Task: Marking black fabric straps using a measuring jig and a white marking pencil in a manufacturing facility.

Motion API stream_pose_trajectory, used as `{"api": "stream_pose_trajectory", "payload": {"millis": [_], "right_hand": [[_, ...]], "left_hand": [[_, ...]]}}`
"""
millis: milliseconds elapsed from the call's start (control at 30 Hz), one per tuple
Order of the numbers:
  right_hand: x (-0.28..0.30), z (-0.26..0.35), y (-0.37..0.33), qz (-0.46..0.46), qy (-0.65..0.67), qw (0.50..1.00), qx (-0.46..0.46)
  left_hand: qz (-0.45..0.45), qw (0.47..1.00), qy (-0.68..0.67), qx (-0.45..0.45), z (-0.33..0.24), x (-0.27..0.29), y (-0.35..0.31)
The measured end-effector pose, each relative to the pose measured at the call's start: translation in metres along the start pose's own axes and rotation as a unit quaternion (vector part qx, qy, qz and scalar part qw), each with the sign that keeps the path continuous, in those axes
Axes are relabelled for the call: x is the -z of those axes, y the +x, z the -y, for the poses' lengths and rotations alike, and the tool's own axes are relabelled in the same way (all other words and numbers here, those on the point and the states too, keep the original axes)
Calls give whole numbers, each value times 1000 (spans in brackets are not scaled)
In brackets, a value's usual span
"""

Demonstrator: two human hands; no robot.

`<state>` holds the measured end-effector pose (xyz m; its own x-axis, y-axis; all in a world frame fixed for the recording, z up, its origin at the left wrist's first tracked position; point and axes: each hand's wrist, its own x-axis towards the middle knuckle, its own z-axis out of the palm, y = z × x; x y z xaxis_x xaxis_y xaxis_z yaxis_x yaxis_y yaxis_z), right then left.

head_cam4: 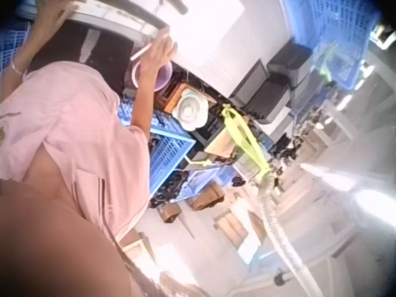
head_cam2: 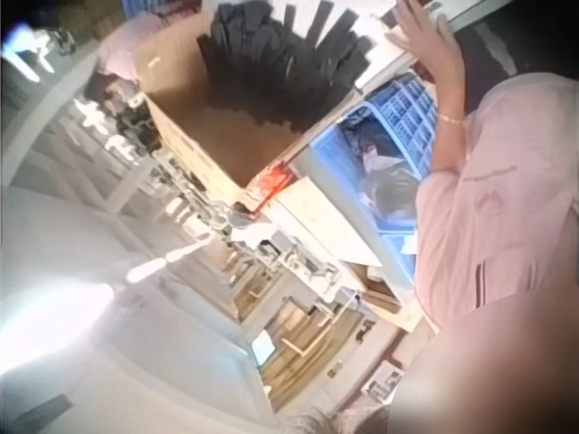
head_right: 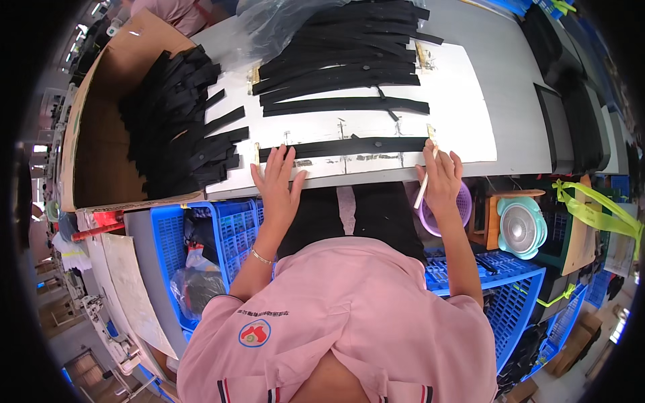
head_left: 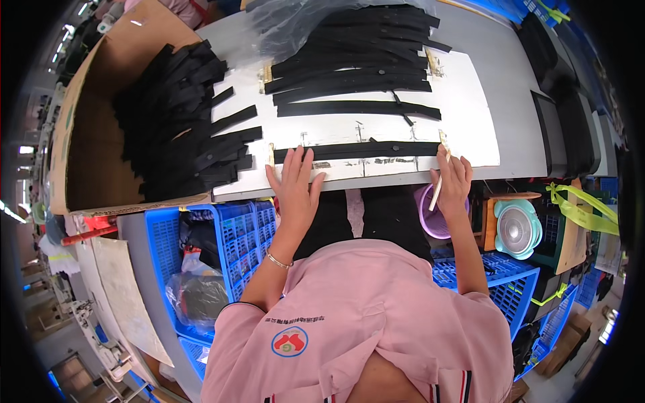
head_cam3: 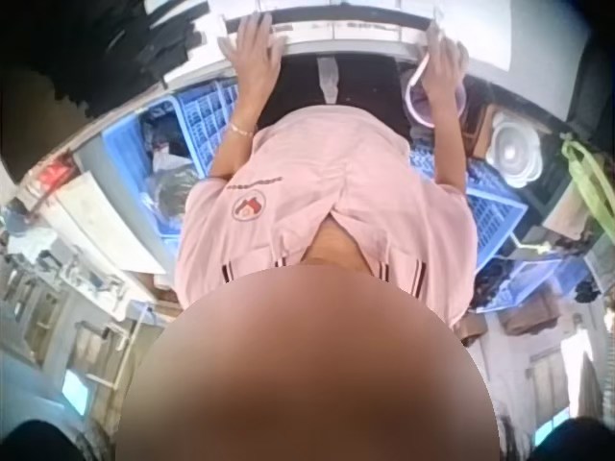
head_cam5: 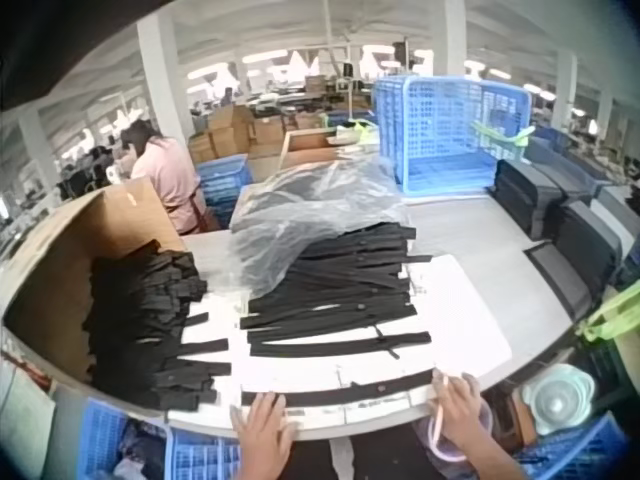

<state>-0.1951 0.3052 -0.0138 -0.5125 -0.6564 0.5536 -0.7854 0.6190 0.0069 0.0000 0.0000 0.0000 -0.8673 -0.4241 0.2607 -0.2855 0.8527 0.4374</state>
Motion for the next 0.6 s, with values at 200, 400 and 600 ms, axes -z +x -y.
{"api": "stream_pose_trajectory", "payload": {"millis": [200,400,600], "right_hand": [[7,11,9,3,1,1000,-29],[11,57,44,-46,109,983,-141],[2,150,114,44,388,910,-140]], "left_hand": [[-50,998,20,35,13,6,-9],[-59,998,16,27,16,5,-10],[-73,996,28,30,17,3,-12]]}}
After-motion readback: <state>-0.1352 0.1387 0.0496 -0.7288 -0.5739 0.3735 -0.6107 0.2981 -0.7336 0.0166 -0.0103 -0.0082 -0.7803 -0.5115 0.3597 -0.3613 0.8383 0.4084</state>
